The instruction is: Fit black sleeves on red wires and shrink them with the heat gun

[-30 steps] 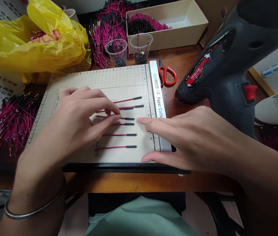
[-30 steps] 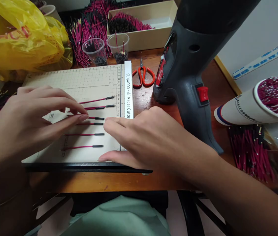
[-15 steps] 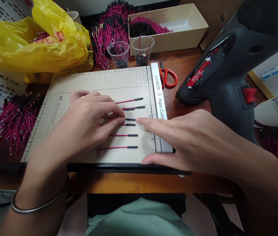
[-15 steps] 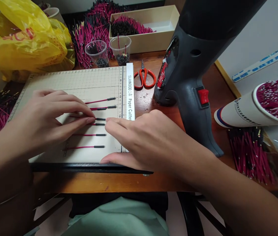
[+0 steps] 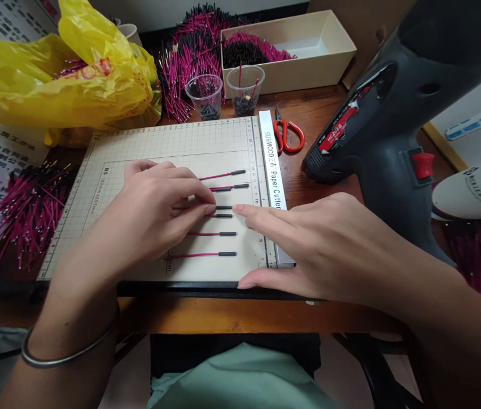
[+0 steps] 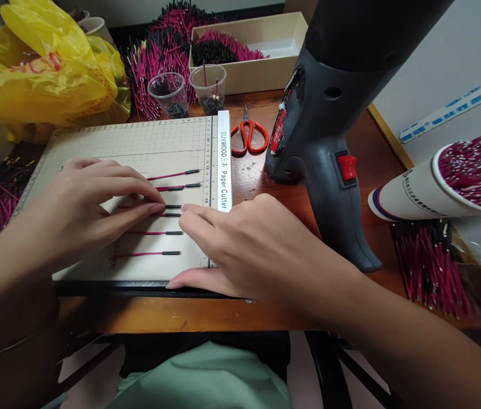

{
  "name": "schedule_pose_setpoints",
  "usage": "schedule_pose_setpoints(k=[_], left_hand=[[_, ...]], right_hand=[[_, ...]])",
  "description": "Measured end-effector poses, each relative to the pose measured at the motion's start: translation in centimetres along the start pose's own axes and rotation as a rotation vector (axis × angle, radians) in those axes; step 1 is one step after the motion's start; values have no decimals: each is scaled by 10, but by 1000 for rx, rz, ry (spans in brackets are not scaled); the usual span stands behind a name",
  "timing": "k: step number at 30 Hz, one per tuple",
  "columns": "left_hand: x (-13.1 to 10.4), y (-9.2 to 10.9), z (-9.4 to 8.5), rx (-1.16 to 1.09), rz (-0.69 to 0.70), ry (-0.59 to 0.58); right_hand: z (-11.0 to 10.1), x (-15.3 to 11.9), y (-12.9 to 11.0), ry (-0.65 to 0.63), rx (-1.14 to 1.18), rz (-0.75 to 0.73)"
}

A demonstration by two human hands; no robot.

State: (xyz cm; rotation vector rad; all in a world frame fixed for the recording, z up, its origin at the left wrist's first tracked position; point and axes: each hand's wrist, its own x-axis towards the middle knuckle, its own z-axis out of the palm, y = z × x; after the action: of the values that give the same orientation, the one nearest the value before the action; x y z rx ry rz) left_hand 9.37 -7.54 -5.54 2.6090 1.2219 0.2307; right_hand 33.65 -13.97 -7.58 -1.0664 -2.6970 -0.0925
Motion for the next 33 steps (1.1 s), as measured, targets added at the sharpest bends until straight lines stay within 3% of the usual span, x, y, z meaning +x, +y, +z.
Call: schedule_pose_setpoints(k=[28,33], left_hand=[[-3,-1,3,-8,-10,14],[5,10,-20,-10,-24,73]], right_hand=[[0,0,1,12,14,9],[-4,1,2,-24,29,39]])
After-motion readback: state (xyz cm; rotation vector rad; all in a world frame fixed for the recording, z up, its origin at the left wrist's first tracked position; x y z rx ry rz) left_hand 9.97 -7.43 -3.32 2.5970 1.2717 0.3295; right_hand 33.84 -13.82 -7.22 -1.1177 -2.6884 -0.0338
